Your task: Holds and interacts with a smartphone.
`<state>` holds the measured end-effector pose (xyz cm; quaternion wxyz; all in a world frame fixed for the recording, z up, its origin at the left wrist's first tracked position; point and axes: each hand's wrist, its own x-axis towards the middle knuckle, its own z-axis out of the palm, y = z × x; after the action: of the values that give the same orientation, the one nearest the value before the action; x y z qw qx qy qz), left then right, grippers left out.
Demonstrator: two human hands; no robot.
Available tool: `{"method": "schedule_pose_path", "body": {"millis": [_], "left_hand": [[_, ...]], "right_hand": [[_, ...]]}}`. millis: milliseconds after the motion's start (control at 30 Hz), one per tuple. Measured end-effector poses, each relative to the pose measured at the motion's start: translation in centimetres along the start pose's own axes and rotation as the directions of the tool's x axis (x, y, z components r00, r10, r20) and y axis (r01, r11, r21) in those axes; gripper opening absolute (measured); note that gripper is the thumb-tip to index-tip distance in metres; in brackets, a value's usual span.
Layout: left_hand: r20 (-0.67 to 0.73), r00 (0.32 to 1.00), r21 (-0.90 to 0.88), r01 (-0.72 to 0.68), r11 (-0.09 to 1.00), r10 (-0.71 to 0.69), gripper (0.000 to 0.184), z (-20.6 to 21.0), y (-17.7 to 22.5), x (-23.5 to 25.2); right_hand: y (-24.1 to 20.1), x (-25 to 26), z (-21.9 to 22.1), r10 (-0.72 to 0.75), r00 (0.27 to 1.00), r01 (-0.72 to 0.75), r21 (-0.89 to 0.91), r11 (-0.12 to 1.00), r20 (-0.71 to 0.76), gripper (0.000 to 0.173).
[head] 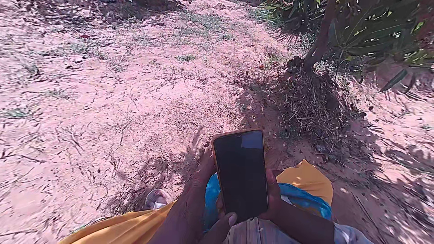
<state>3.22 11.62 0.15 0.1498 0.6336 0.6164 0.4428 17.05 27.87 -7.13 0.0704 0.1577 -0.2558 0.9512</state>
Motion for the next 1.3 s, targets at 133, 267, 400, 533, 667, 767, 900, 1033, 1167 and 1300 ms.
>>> {"method": "schedule_pose_path", "body": {"millis": [133, 267, 400, 533, 667, 767, 900, 1033, 1167, 1300], "left_hand": [[-0.004, 1.000, -0.011, 0.004, 1.000, -0.004, 0.091, -0.06, -0.27, -0.07], [-0.060, 0.998, 0.002, 0.007, 1.000, -0.007, 0.091, 0.39, -0.61, -0.54], [-0.062, 0.998, 0.006, 0.027, 1.000, -0.027, 0.093, 0.44, -0.57, -0.59], [-0.036, 0.999, 0.002, 0.037, 0.999, -0.037, 0.095, 0.28, -0.59, -0.48], [0.003, 0.999, 0.011, 0.040, 0.999, -0.040, 0.093, -0.12, -0.46, -0.22], [-0.040, 0.998, 0.001, 0.050, 0.999, -0.050, 0.095, 0.31, -0.62, -0.43], [-0.043, 0.998, -0.007, 0.049, 0.999, -0.049, 0.094, 0.40, -0.71, -0.47], [-0.042, 0.998, -0.002, 0.051, 0.999, -0.051, 0.093, 0.36, -0.80, -0.50], [-0.043, 0.998, 0.006, 0.053, 0.999, -0.053, 0.092, 0.31, -0.86, -0.53], [-0.042, 0.998, 0.015, 0.048, 0.999, -0.047, 0.093, 0.31, -0.91, -0.48]], "right_hand": [[0.00, 0.17, 0.30, -0.002, 1.000, 0.002, 0.013, 1.000, -0.004, 0.057], [0.08, 0.07, 0.44, -0.010, 0.999, 0.010, -0.004, 1.000, -0.045, 0.056], [0.15, 0.00, 0.44, -0.010, 0.999, 0.010, 0.000, 1.000, -0.051, 0.054], [0.13, -0.05, 0.27, -0.009, 0.999, 0.009, -0.011, 1.000, -0.046, 0.054], [0.07, 0.02, 0.37, -0.002, 0.996, 0.001, -0.022, 1.000, -0.086, 0.055], [0.13, 0.10, -0.01, 0.025, 0.998, -0.024, 0.023, 0.999, -0.057, 0.060], [0.02, 0.16, 0.07, 0.015, 0.999, -0.014, 0.027, 1.000, -0.051, 0.057], [0.16, 0.08, -0.19, 0.021, 0.998, -0.018, 0.041, 0.999, -0.053, 0.058], [0.15, 0.11, -0.08, 0.029, 0.998, -0.027, 0.046, 0.999, -0.047, 0.058], [0.17, 0.16, -0.21, 0.048, 0.998, -0.046, 0.049, 0.998, -0.040, 0.061]]}}
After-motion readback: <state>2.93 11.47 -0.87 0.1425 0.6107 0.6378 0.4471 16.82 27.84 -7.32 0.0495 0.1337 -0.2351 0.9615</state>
